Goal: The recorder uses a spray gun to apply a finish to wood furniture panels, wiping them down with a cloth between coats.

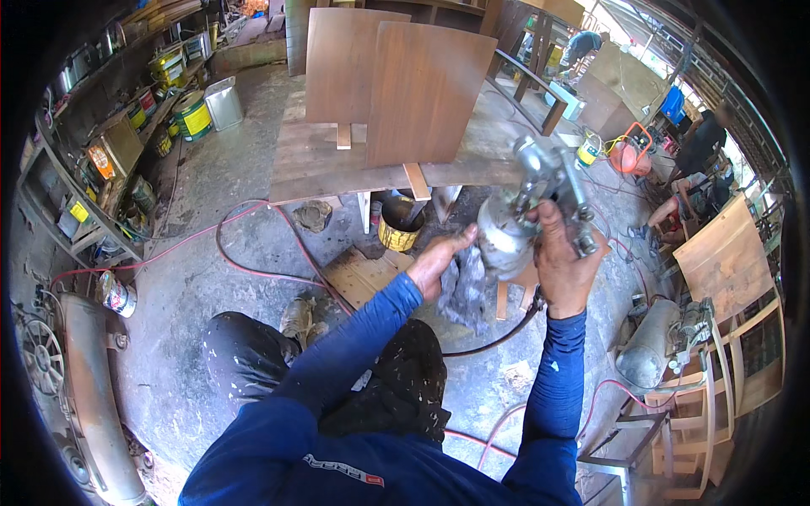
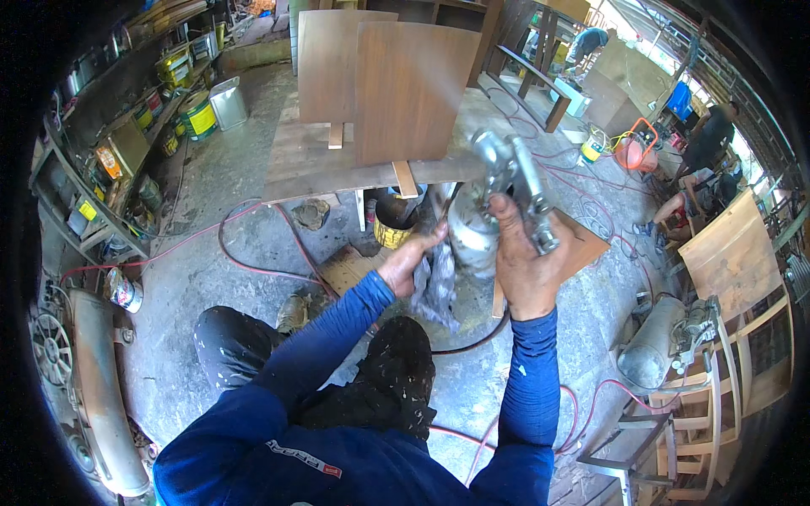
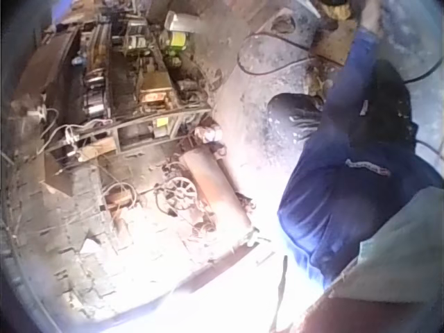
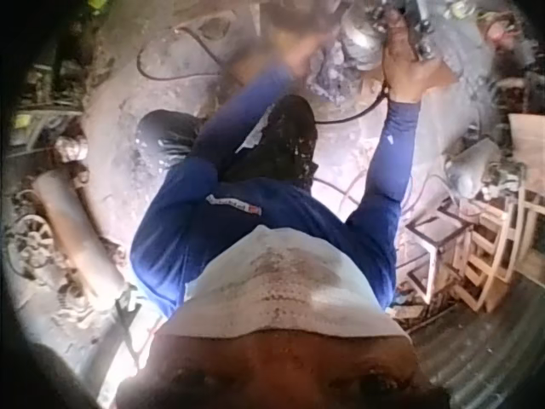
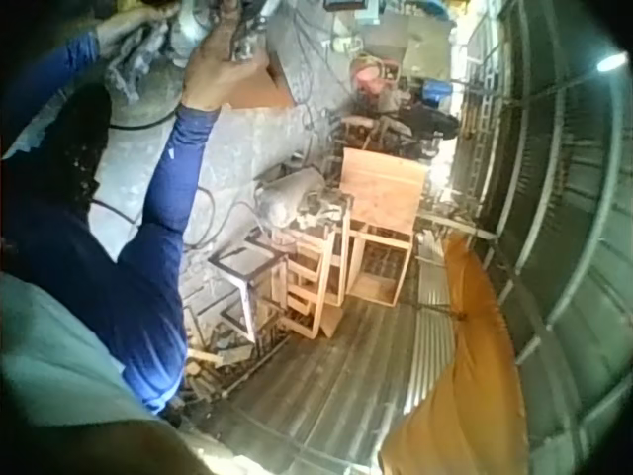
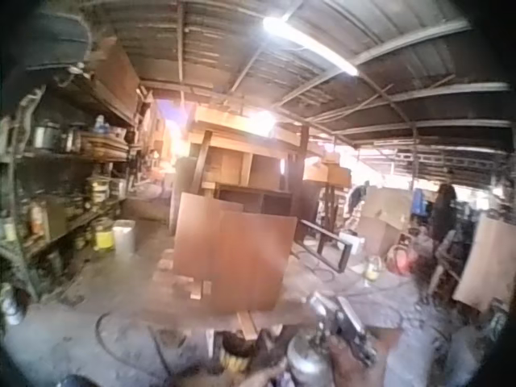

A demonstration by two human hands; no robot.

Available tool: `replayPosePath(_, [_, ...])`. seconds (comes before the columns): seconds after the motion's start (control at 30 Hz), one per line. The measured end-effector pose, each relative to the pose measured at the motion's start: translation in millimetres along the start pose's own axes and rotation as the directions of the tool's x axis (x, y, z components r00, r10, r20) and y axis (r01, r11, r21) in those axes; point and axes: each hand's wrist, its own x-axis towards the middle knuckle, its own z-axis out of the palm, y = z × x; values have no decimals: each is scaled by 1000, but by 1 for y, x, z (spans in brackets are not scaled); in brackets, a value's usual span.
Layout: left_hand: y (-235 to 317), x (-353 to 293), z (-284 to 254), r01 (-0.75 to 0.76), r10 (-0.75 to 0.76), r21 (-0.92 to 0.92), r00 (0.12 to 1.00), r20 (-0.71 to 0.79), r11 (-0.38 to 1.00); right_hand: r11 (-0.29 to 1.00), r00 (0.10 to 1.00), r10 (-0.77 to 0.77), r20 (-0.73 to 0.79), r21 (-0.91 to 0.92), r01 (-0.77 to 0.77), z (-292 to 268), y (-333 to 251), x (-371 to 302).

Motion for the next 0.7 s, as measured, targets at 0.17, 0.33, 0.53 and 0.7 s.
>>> replayPosePath(0.17, [-46,-13,-1,30,-33,-126,999,-16,992,996,991,42,128,-85,-31,-2,2,-14])
replayPosePath(0.33, [-8,-5,12,-125,125,13,992,10,992,1000,998,13,55,16,-14,-15,-22,1])
replayPosePath(0.53, [-3,-16,16,-69,70,10,997,-29,998,1000,1000,18,-12,-26,-18,5,-17,5])
replayPosePath(0.7, [-27,-16,5,-74,74,29,997,-7,997,1000,998,-4,62,-22,5,-7,-14,-6])
